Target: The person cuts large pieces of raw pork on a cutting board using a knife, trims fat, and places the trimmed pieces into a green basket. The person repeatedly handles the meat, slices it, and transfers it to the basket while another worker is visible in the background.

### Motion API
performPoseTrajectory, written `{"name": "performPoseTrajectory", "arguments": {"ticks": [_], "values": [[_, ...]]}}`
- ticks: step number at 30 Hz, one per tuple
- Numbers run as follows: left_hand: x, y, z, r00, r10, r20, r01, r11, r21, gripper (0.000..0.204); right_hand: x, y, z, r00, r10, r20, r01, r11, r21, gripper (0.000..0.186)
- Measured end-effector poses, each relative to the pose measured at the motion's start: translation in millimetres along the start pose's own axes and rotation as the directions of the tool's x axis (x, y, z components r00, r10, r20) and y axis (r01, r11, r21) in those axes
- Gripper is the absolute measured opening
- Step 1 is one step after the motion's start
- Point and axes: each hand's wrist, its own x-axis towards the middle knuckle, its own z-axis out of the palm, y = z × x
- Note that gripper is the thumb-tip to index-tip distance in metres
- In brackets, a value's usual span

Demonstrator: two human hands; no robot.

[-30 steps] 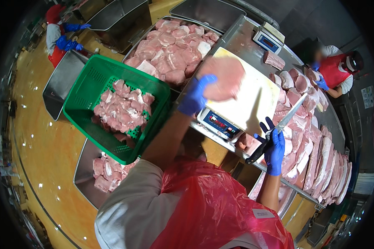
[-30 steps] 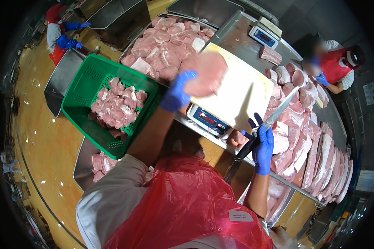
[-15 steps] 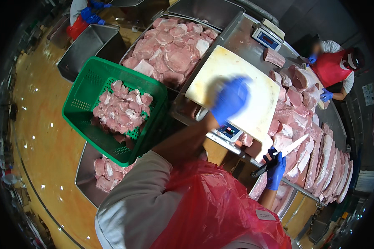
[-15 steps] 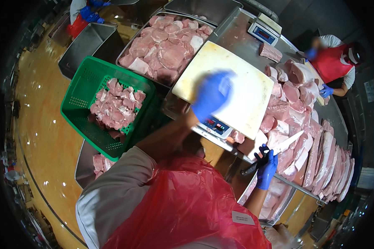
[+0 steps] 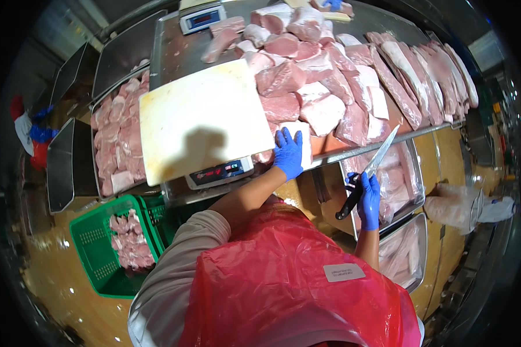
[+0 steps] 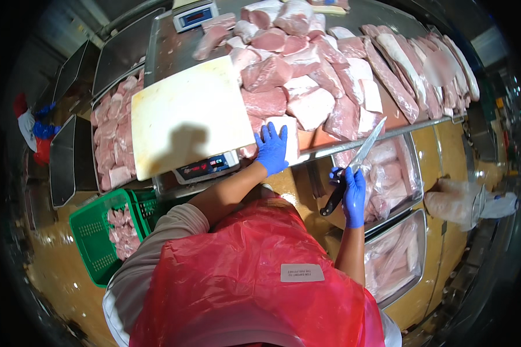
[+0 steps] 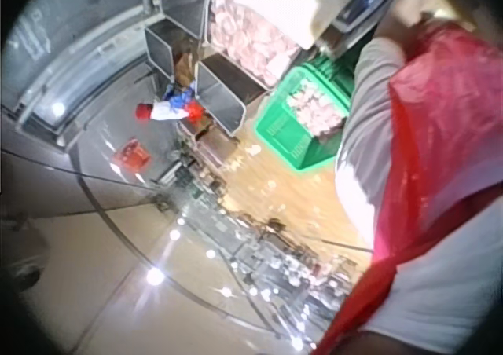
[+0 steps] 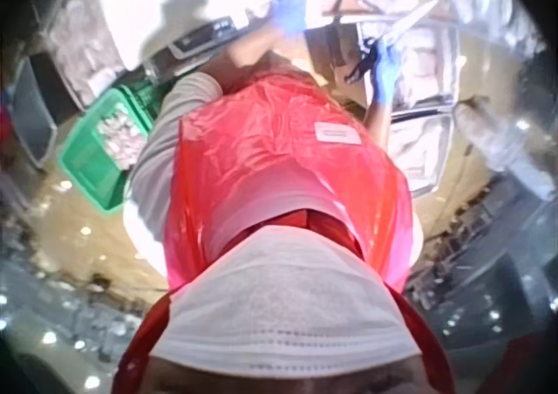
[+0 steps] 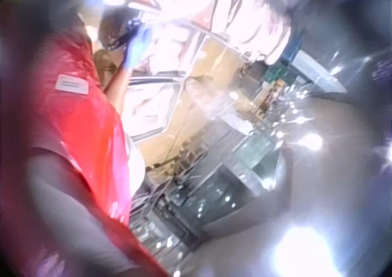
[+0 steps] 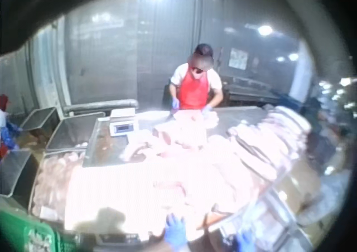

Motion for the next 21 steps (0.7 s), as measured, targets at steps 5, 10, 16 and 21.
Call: {"name": "performPoseTrajectory", "arguments": {"ticks": [5,10,16,21], "values": [[34,30,-7,0.983,-0.173,0.066,0.179,0.980,-0.084,0.122,-3,33,-25,0.995,0.083,-0.047,-0.079,0.994,0.079,0.023],[63,28,-8,0.938,-0.343,0.042,0.345,0.926,-0.150,0.105,62,77,-4,0.990,0.070,0.122,-0.082,0.992,0.092,0.026],[62,0,-1,0.912,-0.410,0.019,0.361,0.778,-0.513,0.085,110,104,41,0.940,0.198,0.278,-0.267,0.934,0.237,0.027],[17,38,-26,0.970,-0.175,-0.172,-0.046,0.559,-0.828,0.085,64,71,29,0.939,0.256,0.230,-0.334,0.838,0.432,0.032]]}}
